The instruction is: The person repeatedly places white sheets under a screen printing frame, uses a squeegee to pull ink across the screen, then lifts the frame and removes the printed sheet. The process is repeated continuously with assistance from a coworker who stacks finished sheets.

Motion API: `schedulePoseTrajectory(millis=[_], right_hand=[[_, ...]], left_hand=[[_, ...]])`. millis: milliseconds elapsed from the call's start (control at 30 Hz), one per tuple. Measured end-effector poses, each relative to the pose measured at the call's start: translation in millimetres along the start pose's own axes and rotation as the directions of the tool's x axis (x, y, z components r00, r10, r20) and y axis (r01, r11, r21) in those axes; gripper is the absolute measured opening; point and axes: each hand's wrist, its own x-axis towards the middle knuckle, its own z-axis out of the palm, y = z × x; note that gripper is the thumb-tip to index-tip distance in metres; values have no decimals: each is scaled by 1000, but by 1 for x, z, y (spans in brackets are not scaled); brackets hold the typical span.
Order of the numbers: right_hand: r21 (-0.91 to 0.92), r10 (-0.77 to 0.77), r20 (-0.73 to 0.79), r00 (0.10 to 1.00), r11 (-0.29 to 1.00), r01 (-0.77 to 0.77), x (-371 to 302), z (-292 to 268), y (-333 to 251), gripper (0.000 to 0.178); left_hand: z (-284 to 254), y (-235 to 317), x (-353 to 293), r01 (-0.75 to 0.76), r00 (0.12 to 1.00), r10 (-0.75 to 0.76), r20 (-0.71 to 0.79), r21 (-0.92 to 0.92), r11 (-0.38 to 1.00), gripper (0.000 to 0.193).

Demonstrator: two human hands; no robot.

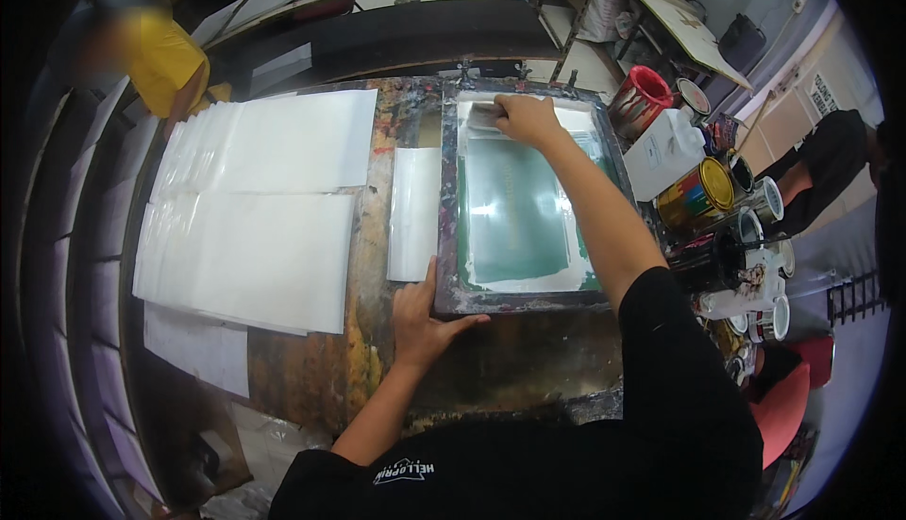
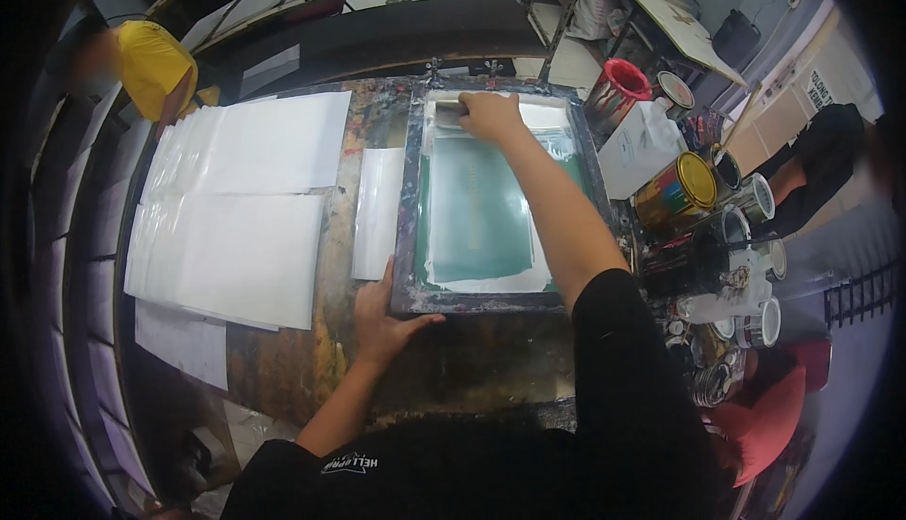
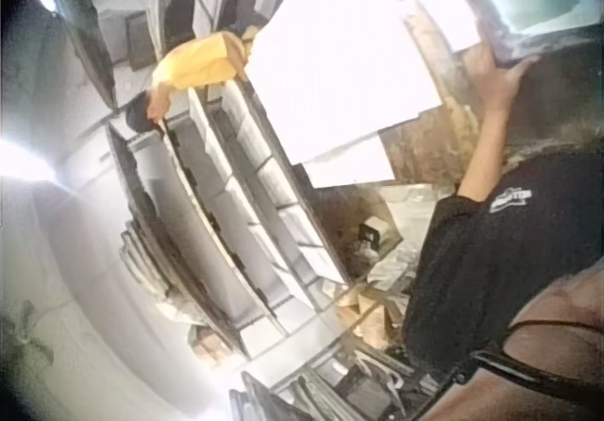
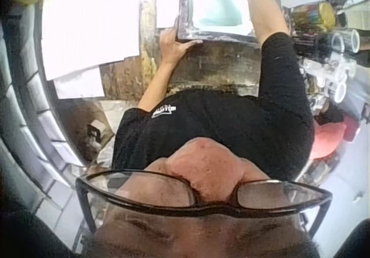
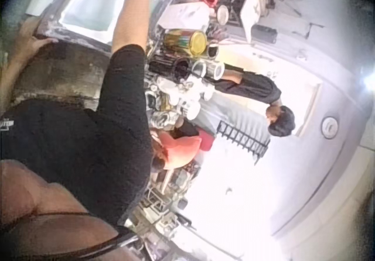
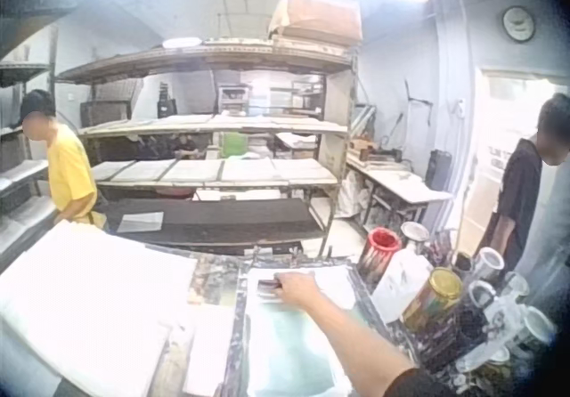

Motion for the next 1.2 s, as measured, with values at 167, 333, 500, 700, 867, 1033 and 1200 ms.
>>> schedulePoseTrajectory(millis=[167,333,500,700,867,1033,1200], right_hand=[[-46,-100,-236,967,995,92,-71,22,-18,26],[-39,-116,-102,988,993,112,-206,4,-60,31],[29,-152,-117,981,987,157,-290,-38,-86,47],[-135,-218,-648,730,976,172,-246,-117,-98,57],[-98,-200,-728,655,977,190,-201,-168,-96,55],[-50,-140,-675,724,988,145,-178,-196,-91,74],[0,-103,-662,743,991,137,-168,-208,-89,77]], left_hand=[[0,0,-4,-12,1000,12,5,58,998,121],[2,-2,-7,-18,1000,19,-15,66,998,117],[-9,18,6,68,998,-68,5,-199,978,104],[-33,74,70,-50,966,-105,-236,-570,820,93],[-24,9,76,67,995,-78,-70,-143,987,61],[-2,-32,34,169,985,-152,-75,335,927,31],[-5,-19,49,258,965,-261,-10,180,949,18]])
